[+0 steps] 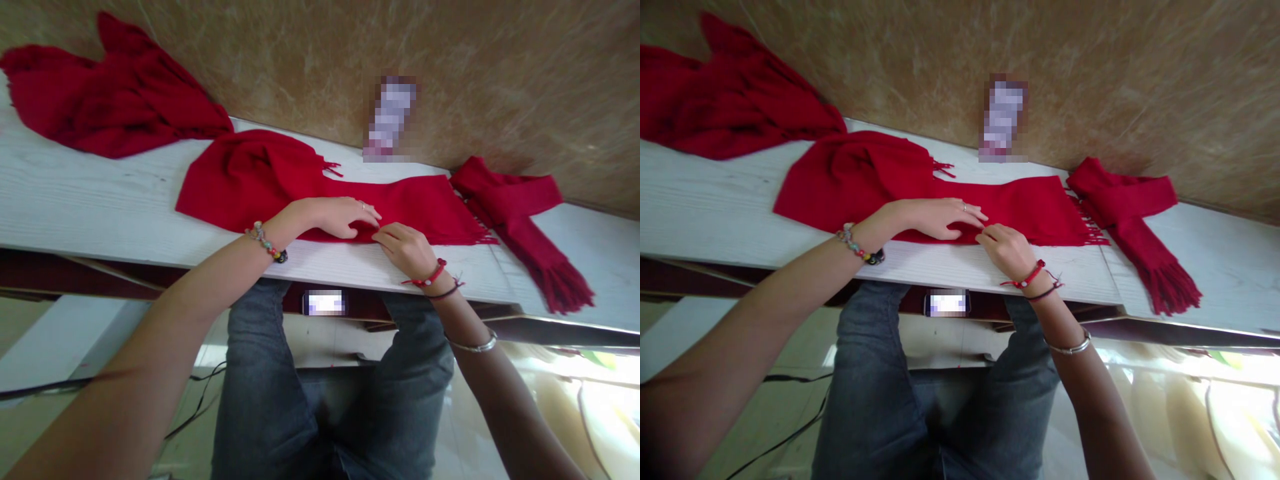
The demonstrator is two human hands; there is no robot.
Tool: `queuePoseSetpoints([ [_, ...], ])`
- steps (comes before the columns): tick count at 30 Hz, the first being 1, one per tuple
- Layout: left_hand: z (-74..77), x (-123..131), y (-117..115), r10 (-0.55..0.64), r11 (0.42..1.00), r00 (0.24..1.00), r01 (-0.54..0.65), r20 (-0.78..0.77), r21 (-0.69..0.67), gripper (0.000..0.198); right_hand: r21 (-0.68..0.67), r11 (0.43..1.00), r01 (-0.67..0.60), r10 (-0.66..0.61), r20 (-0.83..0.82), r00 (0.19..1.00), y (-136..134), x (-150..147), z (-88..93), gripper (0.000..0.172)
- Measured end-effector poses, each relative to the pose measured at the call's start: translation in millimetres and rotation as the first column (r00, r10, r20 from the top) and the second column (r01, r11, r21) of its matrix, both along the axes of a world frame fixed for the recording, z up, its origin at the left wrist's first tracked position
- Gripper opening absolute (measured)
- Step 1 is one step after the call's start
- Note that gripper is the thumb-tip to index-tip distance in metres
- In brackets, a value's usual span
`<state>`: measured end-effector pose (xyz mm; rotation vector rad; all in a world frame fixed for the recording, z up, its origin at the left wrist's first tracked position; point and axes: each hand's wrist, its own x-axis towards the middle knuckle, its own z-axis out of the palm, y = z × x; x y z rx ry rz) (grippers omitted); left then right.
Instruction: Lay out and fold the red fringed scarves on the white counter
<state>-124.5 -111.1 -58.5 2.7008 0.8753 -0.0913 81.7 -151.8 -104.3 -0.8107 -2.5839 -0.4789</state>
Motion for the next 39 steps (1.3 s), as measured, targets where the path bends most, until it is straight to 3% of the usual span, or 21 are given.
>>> queuePoseSetpoints([
  [5, -4.8, 1.5, 2.0, -0.006, 1.000, 1.000, 0.006, 0.001, -0.023, 0.054, -0.089, 0.996, 0.031, -0.036, -0.055, 0.998, -2.5, 0.7, -0.8, 0.030],
  [8, -9.9, -1.8, 5.8, 0.177, 0.984, 0.981, -0.176, -0.082, 0.015, 0.053, -0.127, 0.990, 0.053, -0.062, -0.068, 0.996, -2.9, 1.7, -0.9, 0.028],
  [11, -12.8, -3.4, 6.7, 0.431, 0.902, 0.890, -0.420, -0.151, 0.099, 0.055, -0.147, 0.988, 0.047, -0.058, -0.072, 0.996, -1.8, 2.6, -0.6, 0.027],
  [13, -13.2, -3.1, 5.9, 0.483, 0.873, 0.864, -0.463, -0.143, 0.154, 0.057, -0.166, 0.985, 0.040, -0.054, -0.078, 0.995, -0.7, 2.8, -0.4, 0.027],
  [15, -11.6, -2.6, 4.7, 0.374, 0.923, 0.920, -0.356, -0.115, 0.148, 0.055, -0.184, 0.983, 0.030, -0.046, -0.085, 0.995, 0.4, 2.9, -0.5, 0.027],
  [17, -8.1, -2.6, 3.4, 0.167, 0.984, 0.982, -0.161, -0.087, 0.073, 0.053, -0.195, 0.981, 0.017, -0.036, -0.095, 0.995, 1.3, 3.0, -1.0, 0.028],
  [20, -0.9, -5.3, 2.3, -0.014, 0.998, 0.998, 0.010, -0.063, -0.061, 0.052, -0.195, 0.981, 0.017, -0.038, -0.104, 0.994, 2.1, 3.2, -2.0, 0.028],
  [24, 3.2, -11.2, 4.1, -0.030, 0.991, 0.999, 0.031, 0.015, -0.127, 0.046, -0.189, 0.981, 0.031, -0.051, -0.100, 0.994, 2.5, 3.5, -2.6, 0.028],
  [29, -3.5, -10.4, 7.9, -0.030, 0.984, 0.993, 0.049, 0.111, -0.174, 0.044, -0.210, 0.977, 0.032, -0.051, -0.087, 0.995, 2.5, 3.2, -1.4, 0.028],
  [34, -9.5, -9.2, 12.9, -0.066, 0.997, 0.996, 0.068, 0.061, -0.021, 0.045, -0.207, 0.978, 0.035, -0.053, -0.087, 0.995, 1.7, 2.8, -0.8, 0.027],
  [37, -13.2, -10.8, 16.9, 0.015, 0.997, 1.000, -0.016, 0.013, 0.070, 0.047, -0.208, 0.978, 0.036, -0.055, -0.088, 0.995, 1.8, 2.7, -1.1, 0.027],
  [39, -14.7, -11.3, 17.8, 0.169, 0.982, 0.985, -0.165, -0.041, 0.095, 0.049, -0.206, 0.978, 0.029, -0.050, -0.095, 0.994, 1.9, 2.7, -1.4, 0.028],
])
